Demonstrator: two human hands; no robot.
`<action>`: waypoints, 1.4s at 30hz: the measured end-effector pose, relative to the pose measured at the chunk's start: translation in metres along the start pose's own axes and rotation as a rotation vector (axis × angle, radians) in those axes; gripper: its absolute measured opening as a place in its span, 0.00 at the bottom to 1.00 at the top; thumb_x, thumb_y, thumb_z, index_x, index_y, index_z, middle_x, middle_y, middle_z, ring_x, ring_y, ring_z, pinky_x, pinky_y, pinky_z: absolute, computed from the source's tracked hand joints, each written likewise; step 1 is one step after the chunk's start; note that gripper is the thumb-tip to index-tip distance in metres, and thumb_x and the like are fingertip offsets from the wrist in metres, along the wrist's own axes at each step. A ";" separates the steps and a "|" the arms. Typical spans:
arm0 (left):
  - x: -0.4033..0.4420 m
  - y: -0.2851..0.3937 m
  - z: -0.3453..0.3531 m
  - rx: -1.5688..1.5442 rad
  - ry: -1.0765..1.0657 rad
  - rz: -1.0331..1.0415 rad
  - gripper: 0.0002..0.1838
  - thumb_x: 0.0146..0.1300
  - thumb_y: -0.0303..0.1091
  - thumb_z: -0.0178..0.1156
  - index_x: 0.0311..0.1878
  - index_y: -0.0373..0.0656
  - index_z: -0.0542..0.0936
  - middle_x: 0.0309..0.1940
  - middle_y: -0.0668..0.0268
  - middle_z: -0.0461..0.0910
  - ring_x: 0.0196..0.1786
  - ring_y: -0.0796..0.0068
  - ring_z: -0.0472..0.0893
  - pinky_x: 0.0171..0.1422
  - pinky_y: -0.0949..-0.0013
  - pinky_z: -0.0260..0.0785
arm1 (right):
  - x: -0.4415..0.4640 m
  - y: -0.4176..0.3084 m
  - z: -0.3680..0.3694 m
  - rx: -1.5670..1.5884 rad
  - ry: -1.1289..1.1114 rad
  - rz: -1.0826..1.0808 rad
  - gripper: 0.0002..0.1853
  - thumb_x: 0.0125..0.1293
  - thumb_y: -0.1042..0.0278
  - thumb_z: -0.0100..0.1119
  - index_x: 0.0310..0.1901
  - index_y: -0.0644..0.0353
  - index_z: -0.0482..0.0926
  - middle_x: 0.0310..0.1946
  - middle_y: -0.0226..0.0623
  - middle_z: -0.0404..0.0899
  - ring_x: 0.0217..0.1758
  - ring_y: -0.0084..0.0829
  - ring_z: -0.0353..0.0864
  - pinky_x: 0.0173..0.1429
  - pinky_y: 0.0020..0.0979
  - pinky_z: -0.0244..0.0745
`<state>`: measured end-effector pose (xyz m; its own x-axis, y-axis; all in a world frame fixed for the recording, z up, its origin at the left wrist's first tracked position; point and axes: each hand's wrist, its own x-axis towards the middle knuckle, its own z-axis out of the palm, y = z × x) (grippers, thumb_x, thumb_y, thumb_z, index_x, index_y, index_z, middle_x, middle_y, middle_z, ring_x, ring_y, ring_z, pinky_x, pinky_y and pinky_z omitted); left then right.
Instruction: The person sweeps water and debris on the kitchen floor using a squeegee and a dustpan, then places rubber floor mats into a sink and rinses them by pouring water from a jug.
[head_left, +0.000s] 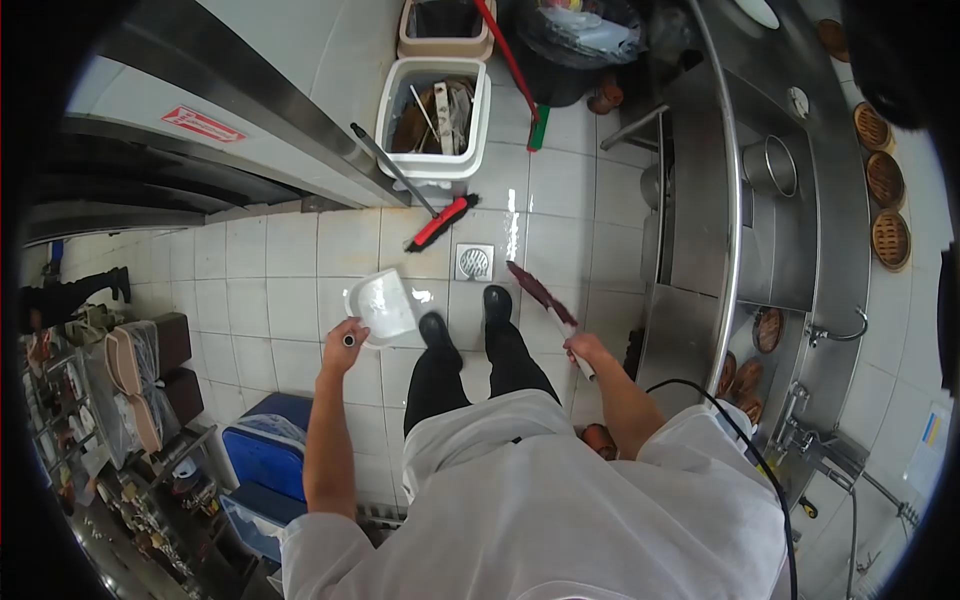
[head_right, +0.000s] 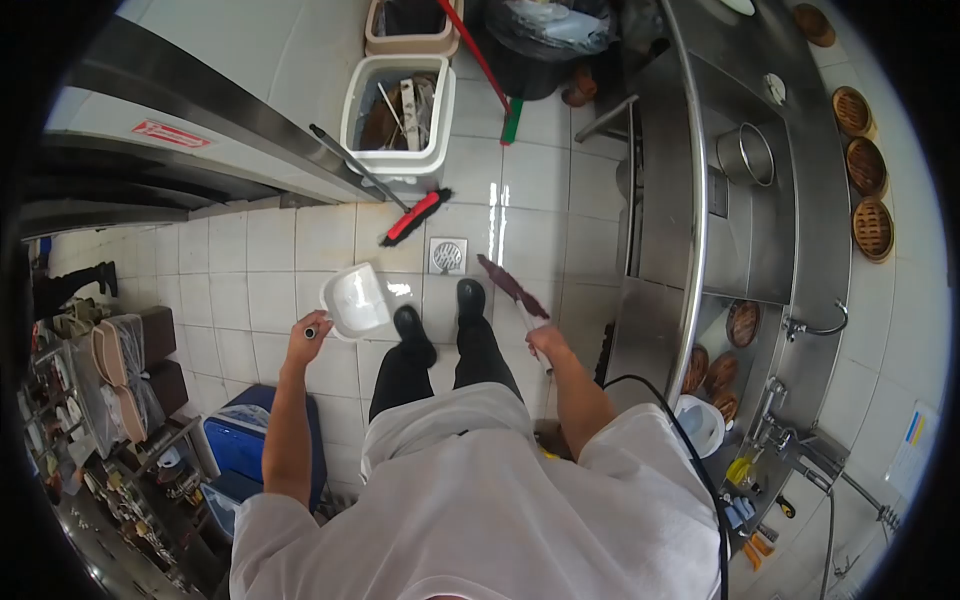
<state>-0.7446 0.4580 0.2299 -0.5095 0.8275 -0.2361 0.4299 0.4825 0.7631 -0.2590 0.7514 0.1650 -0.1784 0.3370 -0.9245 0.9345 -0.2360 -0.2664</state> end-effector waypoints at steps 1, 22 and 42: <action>-0.005 -0.009 -0.006 -0.054 0.011 -0.105 0.12 0.61 0.33 0.66 0.42 0.35 0.82 0.38 0.59 0.83 0.45 0.71 0.82 0.53 0.67 0.72 | 0.003 0.001 0.001 0.001 -0.007 0.020 0.16 0.57 0.60 0.57 0.20 0.65 0.81 0.20 0.38 0.82 0.23 0.33 0.80 0.37 0.36 0.75; -0.057 -0.138 -0.089 -1.007 0.836 -0.940 0.35 0.64 0.36 0.62 0.71 0.44 0.59 0.68 0.57 0.64 0.70 0.59 0.66 0.66 0.55 0.67 | -0.031 -0.056 0.016 0.062 0.178 0.003 0.12 0.56 0.70 0.52 0.19 0.66 0.78 0.18 0.44 0.79 0.21 0.38 0.80 0.31 0.43 0.75; -0.120 0.058 0.092 -0.553 0.371 -0.944 0.32 0.57 0.35 0.68 0.64 0.36 0.70 0.55 0.53 0.77 0.52 0.65 0.80 0.53 0.67 0.74 | 0.019 -0.287 0.035 0.039 -0.467 -0.051 0.09 0.64 0.64 0.55 0.33 0.61 0.74 0.22 0.31 0.75 0.19 0.24 0.74 0.19 0.29 0.70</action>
<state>-0.5900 0.4132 0.2475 -0.6811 0.0245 -0.7317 -0.5774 0.5965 0.5575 -0.5413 0.7932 0.2137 -0.3511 -0.0947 -0.9316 0.9105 -0.2666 -0.3160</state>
